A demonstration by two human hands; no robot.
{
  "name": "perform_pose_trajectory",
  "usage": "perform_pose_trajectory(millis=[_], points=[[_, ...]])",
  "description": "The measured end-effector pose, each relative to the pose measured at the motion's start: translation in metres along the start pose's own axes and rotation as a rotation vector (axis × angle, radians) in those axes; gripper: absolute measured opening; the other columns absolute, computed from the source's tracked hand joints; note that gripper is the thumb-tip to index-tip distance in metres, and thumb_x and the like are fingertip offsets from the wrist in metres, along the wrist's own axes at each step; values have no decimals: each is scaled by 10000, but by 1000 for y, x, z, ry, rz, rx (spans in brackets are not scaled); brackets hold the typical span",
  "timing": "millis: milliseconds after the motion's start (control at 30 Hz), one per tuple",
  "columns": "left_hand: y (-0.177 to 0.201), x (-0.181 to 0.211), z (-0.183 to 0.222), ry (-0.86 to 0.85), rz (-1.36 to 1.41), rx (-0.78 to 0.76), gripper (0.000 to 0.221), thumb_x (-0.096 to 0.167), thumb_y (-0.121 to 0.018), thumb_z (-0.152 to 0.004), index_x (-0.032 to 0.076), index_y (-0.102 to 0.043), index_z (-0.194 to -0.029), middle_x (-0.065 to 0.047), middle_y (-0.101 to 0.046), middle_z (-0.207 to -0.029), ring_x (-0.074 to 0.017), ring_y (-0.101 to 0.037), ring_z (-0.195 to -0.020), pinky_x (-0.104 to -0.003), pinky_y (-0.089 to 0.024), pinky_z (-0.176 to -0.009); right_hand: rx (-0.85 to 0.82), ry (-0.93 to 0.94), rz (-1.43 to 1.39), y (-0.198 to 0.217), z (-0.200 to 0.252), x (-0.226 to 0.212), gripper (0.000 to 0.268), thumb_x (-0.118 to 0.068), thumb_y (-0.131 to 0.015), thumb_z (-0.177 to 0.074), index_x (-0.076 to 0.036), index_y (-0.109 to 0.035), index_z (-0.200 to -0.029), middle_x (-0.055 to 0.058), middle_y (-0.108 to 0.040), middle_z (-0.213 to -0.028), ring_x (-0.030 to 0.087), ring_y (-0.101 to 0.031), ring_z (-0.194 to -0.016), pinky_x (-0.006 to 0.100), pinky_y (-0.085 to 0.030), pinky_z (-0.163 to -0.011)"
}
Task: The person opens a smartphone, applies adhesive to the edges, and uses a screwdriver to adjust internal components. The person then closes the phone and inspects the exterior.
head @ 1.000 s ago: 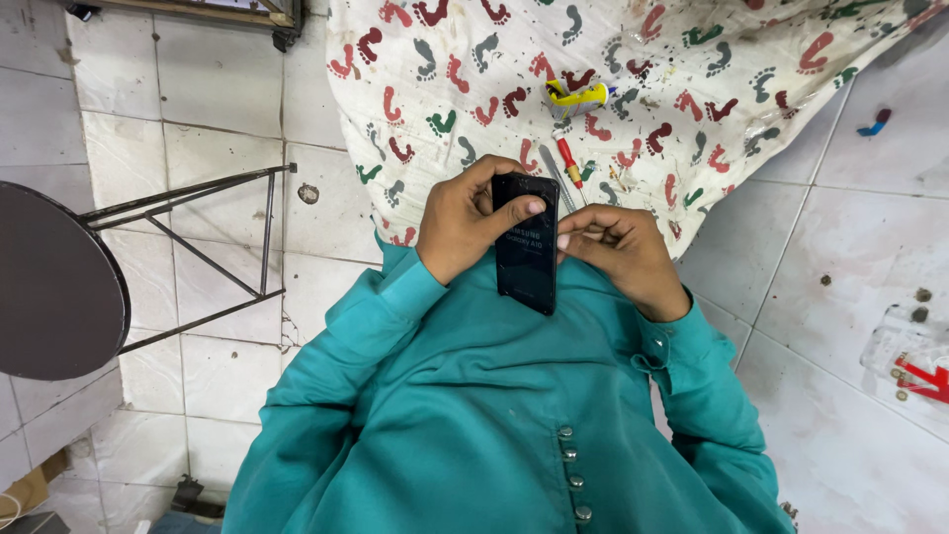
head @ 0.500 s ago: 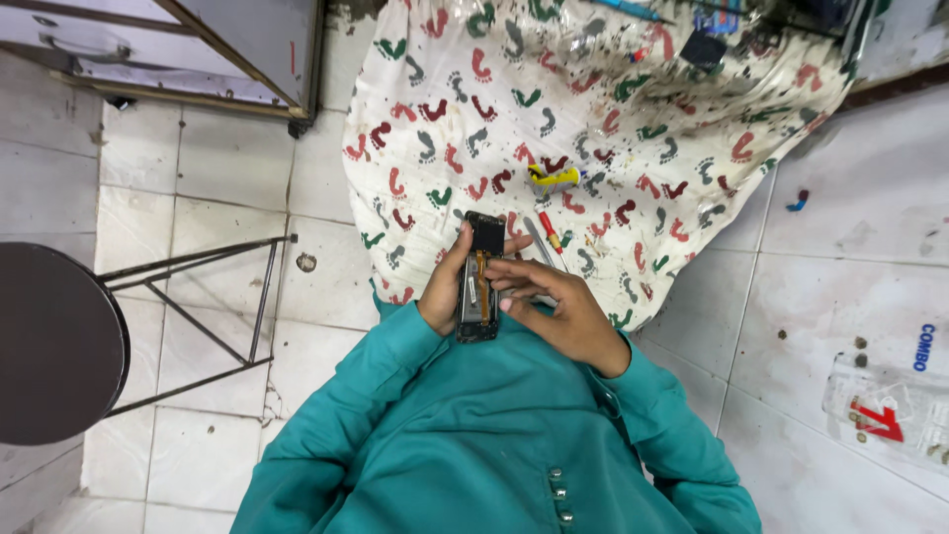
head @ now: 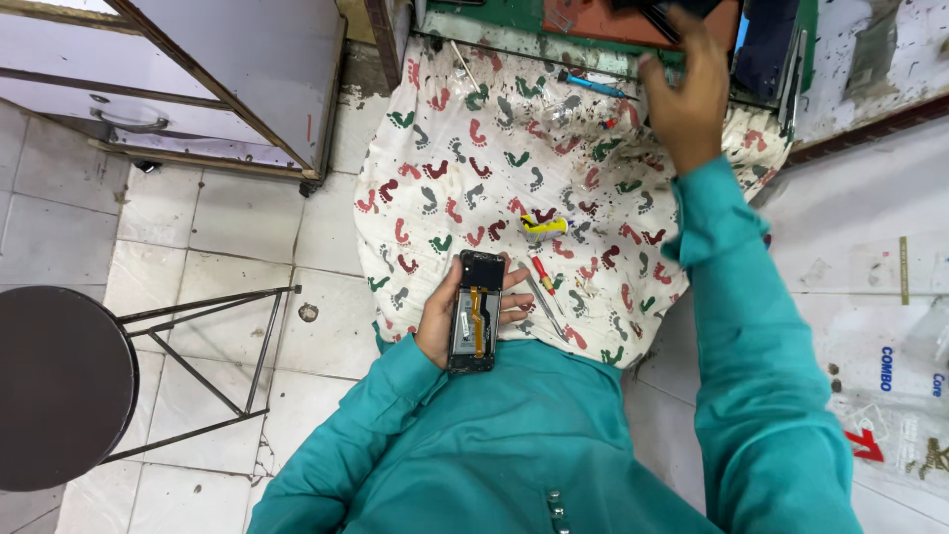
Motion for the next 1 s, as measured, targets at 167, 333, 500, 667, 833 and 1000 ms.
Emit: perform_pose_trajectory(millis=[167, 333, 500, 667, 833, 1000], points=[[-26, 14, 5, -68, 235, -129, 907, 733, -256, -1019, 63, -283, -1630, -249, -372, -1626, -407, -500, -1378, -542, -397, -1179, 98, 193, 382, -11, -47, 37, 430, -101, -779, -862, -2, -600, -1240, 221, -570, -1264, 462, -462, -1178, 576, -367, -1011], [-30, 27, 8, -126, 274, -173, 932, 758, -288, -1006, 101, -240, -1666, -233, -308, -1677, -393, -457, -1424, -521, -373, -1196, 147, 306, 490, -2, -40, 25, 331, -93, -785, -860, -69, -638, -1156, 158, -584, -1212, 392, -493, -1245, 574, -327, -1085], [-11, 23, -4, -208, 163, -103, 999, 721, -521, -882, 159, -215, -1649, -104, -300, -1677, -312, -438, -1465, -514, -365, -1233, 200, 287, 357, 28, -19, -1, 200, -33, -766, -915, -54, -673, -1090, 132, -642, -1122, 345, -581, -1161, 517, -404, -1077], [12, 18, -28, -214, -48, 173, 869, 556, -657, -940, 47, -371, -1583, -229, -512, -1521, -327, -531, -1336, -517, -420, -1094, 273, 24, -67, 56, 47, -50, 163, -53, -800, -1074, 16, -659, -1116, 132, -654, -1122, 216, -679, -967, 337, -578, -856], [-6, 19, -47, -328, 97, 154, 805, 642, -456, -1052, 29, -388, -1569, -194, -535, -1475, -337, -560, -1320, -489, -438, -1133, 186, -470, -652, 48, 149, -105, 326, -141, -832, -1038, 28, -570, -1132, 57, -645, -945, 84, -609, -794, 188, -474, -705], [-36, 24, -34, -490, 183, 88, 1048, 833, -282, -973, 61, -286, -1681, -152, -440, -1626, -291, -473, -1462, -445, -375, -1248, 41, -678, -1137, 24, 213, -151, 243, -53, -697, -1031, -1, -515, -1184, 88, -689, -1017, 122, -702, -875, 340, -659, -847]])
Point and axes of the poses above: each hand's wrist, its own z-axis away from the middle knuckle, its own y-axis out of the back of the hand, x = y × z, the point moved 4 cm from there along -z, towards the middle knuckle
